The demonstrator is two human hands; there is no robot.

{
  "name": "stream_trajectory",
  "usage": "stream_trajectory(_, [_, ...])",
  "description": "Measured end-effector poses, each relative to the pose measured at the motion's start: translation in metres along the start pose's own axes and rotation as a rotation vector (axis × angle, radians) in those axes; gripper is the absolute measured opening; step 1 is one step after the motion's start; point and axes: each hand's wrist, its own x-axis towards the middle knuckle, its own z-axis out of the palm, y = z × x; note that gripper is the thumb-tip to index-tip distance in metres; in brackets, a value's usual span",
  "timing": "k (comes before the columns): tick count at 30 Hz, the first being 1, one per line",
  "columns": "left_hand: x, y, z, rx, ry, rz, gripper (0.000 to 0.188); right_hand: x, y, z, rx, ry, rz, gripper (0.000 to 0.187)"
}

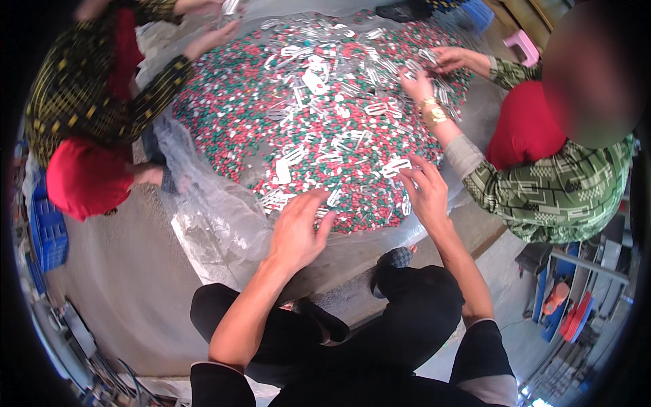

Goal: The person sits on the floor and assembles small hair clips by hand, snapping together white plastic frames with red and green components. They repeatedly pick up parts from a large pile, join them, and place the finished clips back onto the pile.

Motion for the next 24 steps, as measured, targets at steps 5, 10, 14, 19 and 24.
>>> stream_trajectory(5, [0.004, 0.019, -0.02, -0.168, 0.117, 0.075, 0.043, 0.033, -0.067, -0.03, 0.267, -0.122, -0.261, 0.022])
stream_trajectory(10, [0.004, 0.021, -0.032, -0.047, 0.16, 0.309, 0.044, 0.055, -0.115, -0.049, 0.525, -0.273, -0.274, 0.023])
stream_trajectory(14, [-0.003, 0.029, -0.032, -0.087, 0.28, 0.256, 0.037, 0.067, -0.136, -0.055, 0.663, -0.271, -0.107, 0.024])
stream_trajectory(19, [-0.005, 0.036, -0.026, -0.089, 0.494, 0.198, 0.033, 0.061, -0.15, -0.045, 1.265, -0.394, 0.445, 0.039])
stream_trajectory(24, [-0.008, 0.026, -0.052, -0.319, 0.272, 0.108, 0.024, 0.075, -0.149, -0.047, 1.044, -0.535, 0.357, 0.046])
